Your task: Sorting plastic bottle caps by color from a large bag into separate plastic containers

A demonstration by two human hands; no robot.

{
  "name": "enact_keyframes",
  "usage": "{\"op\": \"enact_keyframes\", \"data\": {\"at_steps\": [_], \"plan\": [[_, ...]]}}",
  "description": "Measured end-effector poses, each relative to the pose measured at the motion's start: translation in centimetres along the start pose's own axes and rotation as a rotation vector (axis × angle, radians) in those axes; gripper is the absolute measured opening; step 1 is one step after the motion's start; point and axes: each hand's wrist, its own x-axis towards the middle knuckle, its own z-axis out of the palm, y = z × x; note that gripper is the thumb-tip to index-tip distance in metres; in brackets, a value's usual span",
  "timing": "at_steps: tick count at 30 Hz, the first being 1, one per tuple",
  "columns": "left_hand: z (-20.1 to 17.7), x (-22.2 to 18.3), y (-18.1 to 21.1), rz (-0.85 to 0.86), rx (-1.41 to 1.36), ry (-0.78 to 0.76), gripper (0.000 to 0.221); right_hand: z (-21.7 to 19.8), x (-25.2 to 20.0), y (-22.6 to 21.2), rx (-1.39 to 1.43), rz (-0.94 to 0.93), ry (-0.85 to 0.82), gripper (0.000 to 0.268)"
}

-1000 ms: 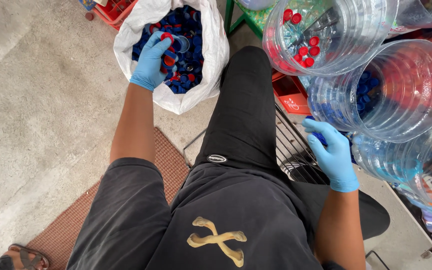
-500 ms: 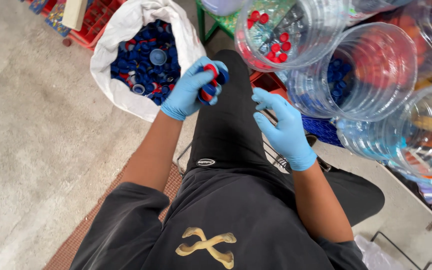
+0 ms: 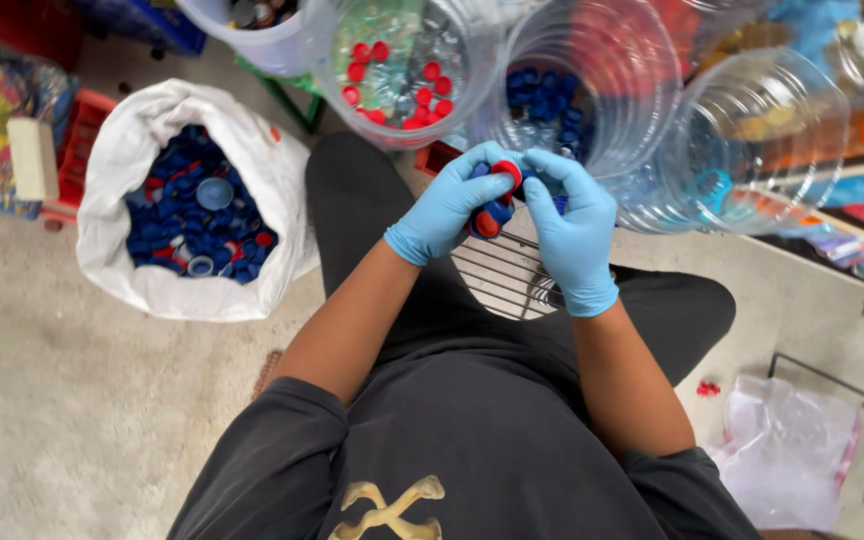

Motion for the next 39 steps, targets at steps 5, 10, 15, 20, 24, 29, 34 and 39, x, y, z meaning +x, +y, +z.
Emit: {"op": "enact_keyframes", "data": {"at_steps": [5,10,15,20,24,29,34,39], "plan": [[6.0,2.8,2.1,-0.061,-0.104,-0.052,0.011,-5.2,2.5,1.7,-0.123,-0.105,0.175,0.027],[4.8,6.7,1.3,-0.165,-0.311,-0.304,0.005,-9.6,4.3,-0.1,-0.172,-0.221,0.293,0.022],[5.5,7.5,1.0,-0.177,-0.37,-0.321,0.009,-12.7,4.9,-3.2,-0.162,-0.463,0.536,0.024],[5.3,7.1,0.2,-0.2,-0.406,-0.292,0.006,-12.9,7.8,1.5,-0.556,-0.47,0.356,0.023],[5.1,7.0,0.1,-0.182,-0.399,-0.295,0.007,-10.9,7.4,4.9,-0.504,-0.315,0.066,0.031],[4.6,7.0,-0.8,-0.237,-0.363,-0.185,0.018,-7.9,5.3,2.8,0.142,0.151,-0.083,0.027],[4.4,6.8,-2.2,-0.249,-0.344,0.004,0.023,-6.5,5.2,7.1,0.369,0.415,-0.048,0.025],[8.2,4.8,0.0,-0.266,-0.384,0.097,0.017,-6.0,4.0,9.2,0.336,0.427,0.004,0.026]]}}
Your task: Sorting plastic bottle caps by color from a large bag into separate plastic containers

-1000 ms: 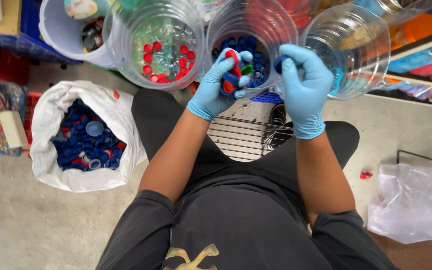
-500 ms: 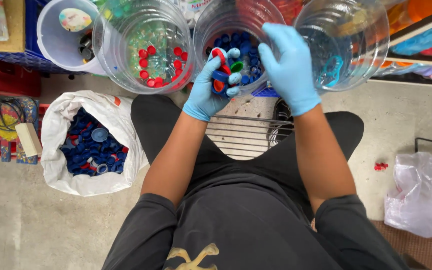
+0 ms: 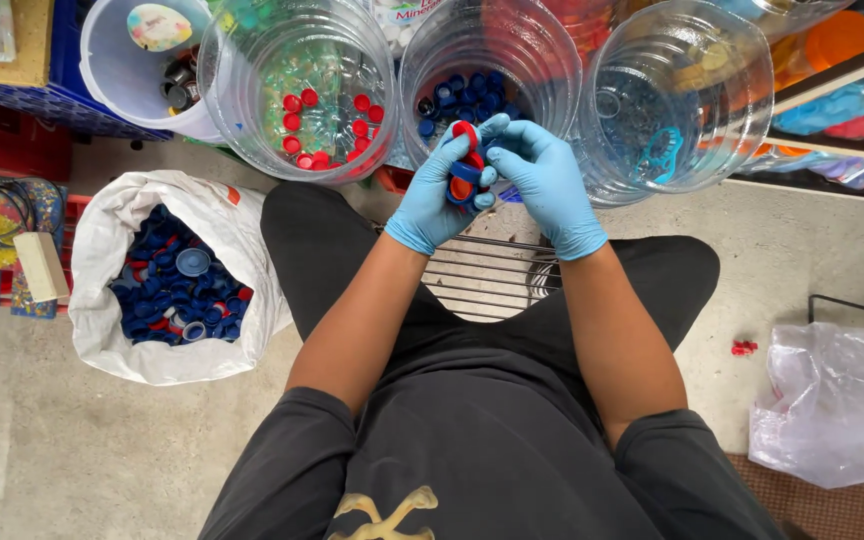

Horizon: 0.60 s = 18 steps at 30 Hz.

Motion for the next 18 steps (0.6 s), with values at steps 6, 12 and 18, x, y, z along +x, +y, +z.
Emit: {"op": "enact_keyframes", "data": {"at_steps": [6,12,18], "plan": [[1.0,-0.8,0.2,0.029,-0.026,0.064,0.018,0.6,-1.5,-2.3,-0.024,-0.104,0.111,0.03],[-1.7,0.4,-0.5,0.042,-0.012,-0.025,0.013,-1.1,-1.2,-0.8,-0.077,-0.296,0.156,0.047],[-2.4,0.5,-1.0,0.031,-0.022,-0.047,0.015,-0.8,-1.4,-1.9,0.0,-0.332,0.17,0.036]]}}
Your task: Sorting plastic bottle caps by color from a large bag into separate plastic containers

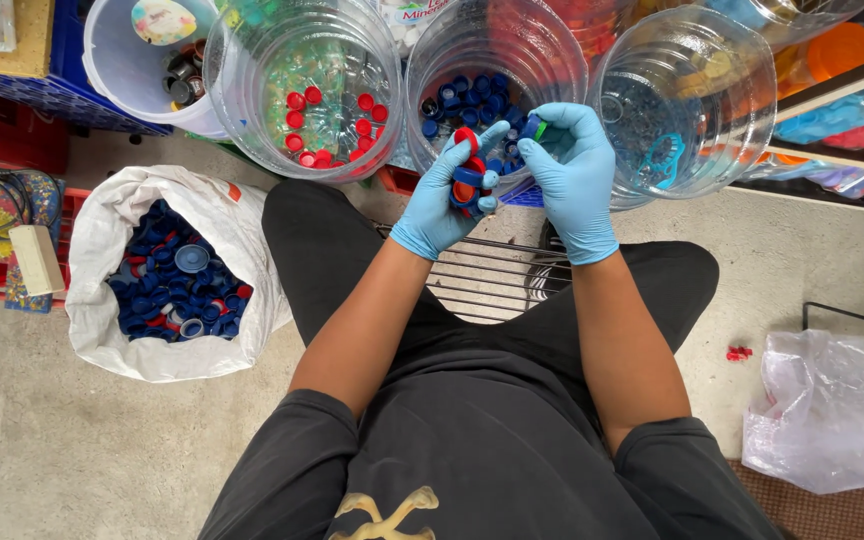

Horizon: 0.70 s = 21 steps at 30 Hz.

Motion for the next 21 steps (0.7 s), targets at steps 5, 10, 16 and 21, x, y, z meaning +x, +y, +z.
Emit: {"op": "enact_keyframes", "data": {"at_steps": [5,10,16,21], "plan": [[-0.6,0.5,-0.4,-0.01,0.016,0.03,0.013,-0.1,0.0,-0.7,-0.113,-0.033,-0.039,0.032],[0.5,0.6,-0.4,-0.009,0.025,0.058,0.012,0.3,0.1,-1.9,-0.239,-0.1,-0.104,0.032],[0.6,1.2,-0.9,0.003,0.057,0.111,0.012,-0.3,0.7,-1.8,-0.308,-0.099,-0.098,0.029],[-1.2,2.2,-1.2,0.013,0.068,0.084,0.021,-0.4,1.6,-1.1,-0.318,-0.142,-0.068,0.029]]}}
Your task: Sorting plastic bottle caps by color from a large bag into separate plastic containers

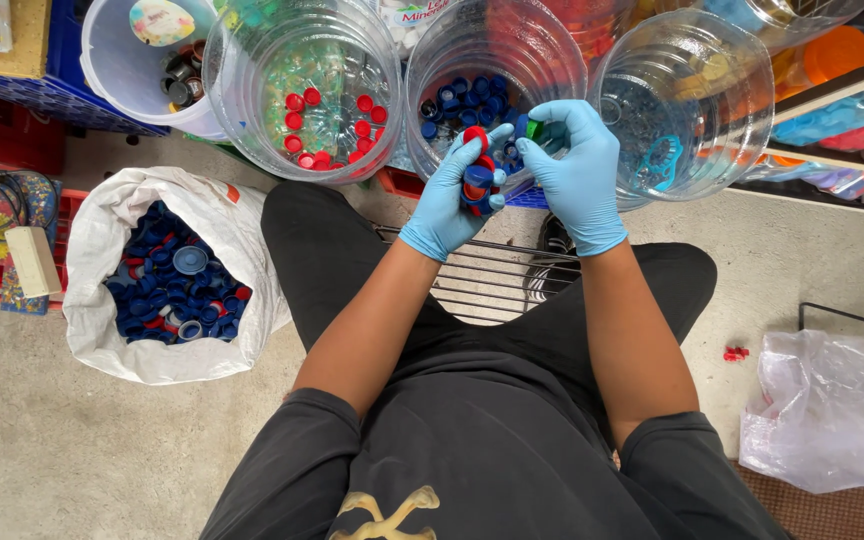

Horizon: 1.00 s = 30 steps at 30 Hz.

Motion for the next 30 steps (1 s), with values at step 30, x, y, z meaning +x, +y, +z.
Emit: {"op": "enact_keyframes", "data": {"at_steps": [30], "plan": [[-0.1,-7.6,2.5,0.061,-0.022,0.199,0.018,12.1,11.1,-15.6,-0.057,-0.824,-0.377,0.015]]}}
